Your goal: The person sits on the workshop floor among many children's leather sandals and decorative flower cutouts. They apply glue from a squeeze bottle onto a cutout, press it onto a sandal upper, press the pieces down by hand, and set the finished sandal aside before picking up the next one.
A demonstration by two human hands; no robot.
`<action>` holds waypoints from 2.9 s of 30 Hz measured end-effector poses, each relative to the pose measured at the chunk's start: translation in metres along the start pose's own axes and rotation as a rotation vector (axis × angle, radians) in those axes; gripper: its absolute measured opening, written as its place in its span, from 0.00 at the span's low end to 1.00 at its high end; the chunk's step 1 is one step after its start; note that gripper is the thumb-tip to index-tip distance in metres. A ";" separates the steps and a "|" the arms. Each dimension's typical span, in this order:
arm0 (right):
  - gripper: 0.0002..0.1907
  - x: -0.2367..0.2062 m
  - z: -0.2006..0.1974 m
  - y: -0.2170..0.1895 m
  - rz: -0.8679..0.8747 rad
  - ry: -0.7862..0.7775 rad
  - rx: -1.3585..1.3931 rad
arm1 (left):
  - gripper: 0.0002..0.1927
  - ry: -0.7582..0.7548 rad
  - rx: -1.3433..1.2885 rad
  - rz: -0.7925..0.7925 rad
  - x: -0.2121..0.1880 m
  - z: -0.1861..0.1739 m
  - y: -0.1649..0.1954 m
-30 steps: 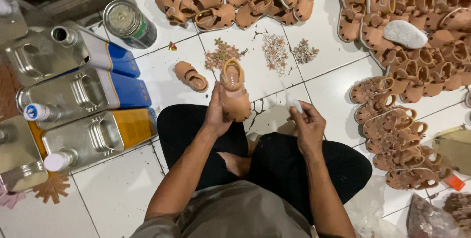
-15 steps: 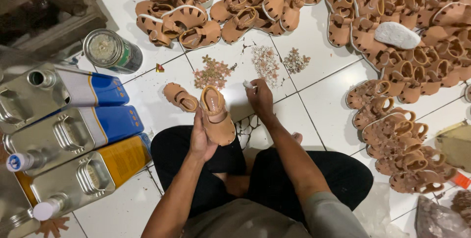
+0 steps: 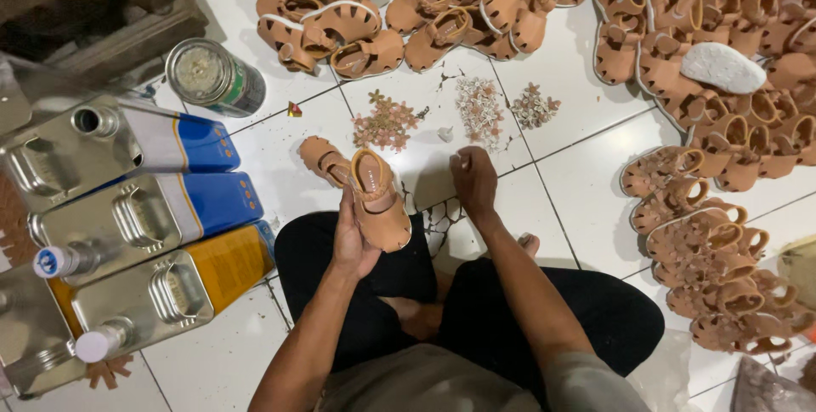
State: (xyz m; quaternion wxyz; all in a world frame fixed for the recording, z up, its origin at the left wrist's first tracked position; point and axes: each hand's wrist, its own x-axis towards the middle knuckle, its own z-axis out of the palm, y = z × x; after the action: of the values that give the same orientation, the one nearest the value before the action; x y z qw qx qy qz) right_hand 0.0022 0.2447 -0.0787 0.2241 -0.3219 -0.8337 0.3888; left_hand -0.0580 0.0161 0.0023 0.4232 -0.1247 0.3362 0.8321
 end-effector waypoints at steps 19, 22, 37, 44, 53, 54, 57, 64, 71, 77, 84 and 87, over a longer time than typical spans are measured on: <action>0.06 0.009 0.087 -0.055 -0.089 -0.083 -0.144 | 0.33 0.022 -0.063 0.024 0.002 -0.021 0.016; 0.08 0.012 0.085 -0.057 -0.061 -0.101 -0.117 | 0.33 0.003 -0.049 0.039 0.002 -0.024 0.014; 0.13 0.014 0.064 -0.051 0.142 -0.364 0.234 | 0.34 -0.009 -0.031 0.057 0.000 -0.019 0.019; 0.16 -0.012 -0.019 -0.086 0.504 -0.504 0.849 | 0.34 0.029 -0.039 0.038 0.001 -0.011 0.012; 0.14 -0.036 -0.029 -0.045 0.432 -0.373 0.781 | 0.35 -0.056 -0.047 0.063 -0.010 -0.001 0.006; 0.15 -0.036 -0.020 -0.041 0.361 -0.389 0.578 | 0.34 -0.034 -0.047 0.070 -0.013 -0.002 0.007; 0.15 -0.043 0.006 -0.034 0.122 -0.372 0.106 | 0.34 -0.024 -0.035 0.100 -0.018 -0.011 0.011; 0.09 -0.041 0.060 -0.046 -0.454 -0.223 -0.309 | 0.34 -0.006 -0.068 0.083 -0.011 -0.031 0.018; 0.10 -0.022 0.032 -0.054 0.060 -0.416 0.010 | 0.34 0.073 -0.073 0.034 0.001 -0.030 0.028; 0.10 -0.039 -0.049 -0.089 0.665 -0.467 0.842 | 0.31 -0.136 -0.113 0.067 0.007 -0.024 0.006; 0.07 -0.073 -0.122 -0.126 0.580 -0.438 1.039 | 0.31 -0.213 -0.144 0.057 0.007 0.007 -0.027; 0.06 -0.090 -0.143 -0.134 0.539 -0.418 0.931 | 0.31 -0.204 -0.154 0.008 0.001 0.024 -0.033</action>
State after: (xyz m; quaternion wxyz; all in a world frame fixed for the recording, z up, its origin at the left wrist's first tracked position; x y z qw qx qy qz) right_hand 0.1052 0.1869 0.1017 0.0658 -0.3066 -0.4901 0.8133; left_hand -0.0306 0.0464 0.0040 0.4410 -0.0703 0.2273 0.8654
